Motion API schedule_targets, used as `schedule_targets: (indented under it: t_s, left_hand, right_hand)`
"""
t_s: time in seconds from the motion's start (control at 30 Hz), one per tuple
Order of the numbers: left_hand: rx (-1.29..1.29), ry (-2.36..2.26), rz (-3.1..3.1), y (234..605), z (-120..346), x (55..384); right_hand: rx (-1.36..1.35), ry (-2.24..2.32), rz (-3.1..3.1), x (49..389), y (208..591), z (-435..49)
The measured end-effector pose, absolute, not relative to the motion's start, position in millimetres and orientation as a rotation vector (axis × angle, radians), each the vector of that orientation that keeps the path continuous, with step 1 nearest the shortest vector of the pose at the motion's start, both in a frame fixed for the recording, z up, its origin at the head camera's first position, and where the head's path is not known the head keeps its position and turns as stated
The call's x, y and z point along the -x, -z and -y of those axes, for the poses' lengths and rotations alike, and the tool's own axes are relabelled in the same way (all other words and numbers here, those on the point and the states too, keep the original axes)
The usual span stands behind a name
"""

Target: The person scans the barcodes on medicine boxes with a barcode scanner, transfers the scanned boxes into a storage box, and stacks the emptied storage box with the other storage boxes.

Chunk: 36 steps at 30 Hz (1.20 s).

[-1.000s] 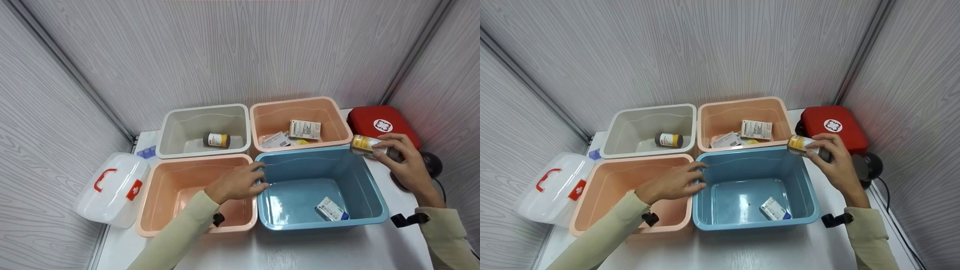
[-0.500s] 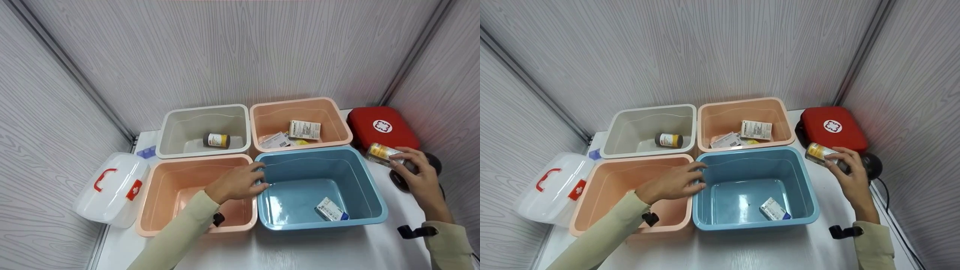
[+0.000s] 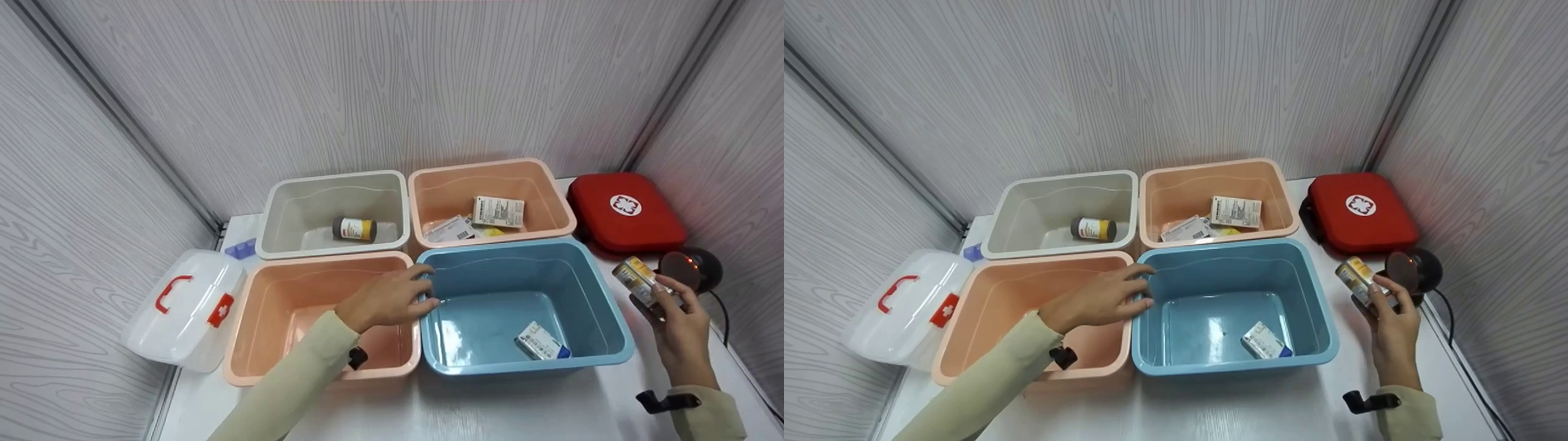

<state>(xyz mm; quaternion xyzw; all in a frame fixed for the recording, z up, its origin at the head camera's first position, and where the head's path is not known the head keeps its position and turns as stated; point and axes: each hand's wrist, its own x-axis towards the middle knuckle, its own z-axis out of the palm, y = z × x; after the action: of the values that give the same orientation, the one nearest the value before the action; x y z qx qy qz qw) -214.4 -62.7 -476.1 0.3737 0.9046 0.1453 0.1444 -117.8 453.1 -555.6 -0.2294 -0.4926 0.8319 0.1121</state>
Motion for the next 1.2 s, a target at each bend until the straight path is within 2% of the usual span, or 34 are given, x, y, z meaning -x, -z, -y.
schedule_targets:
  t_s: [0.3,0.77,0.97,1.2]
  left_hand:
    - [-1.073,-0.419,-2.601,475.7,62.2,214.5]
    - [-1.102,-0.405,-2.614,474.9,62.9,214.5]
    - [-1.100,-0.406,-2.620,475.1,63.0,215.0]
    - [-1.099,-0.395,-2.625,476.1,62.4,214.7]
  right_hand:
    - [0.855,-2.580,1.018,114.2,570.5,-449.4]
    - [0.768,-2.570,0.868,116.5,571.8,-445.8]
    - [0.579,-2.550,1.039,124.5,552.1,-446.7]
    - [0.289,-2.554,1.366,152.7,499.1,-446.6]
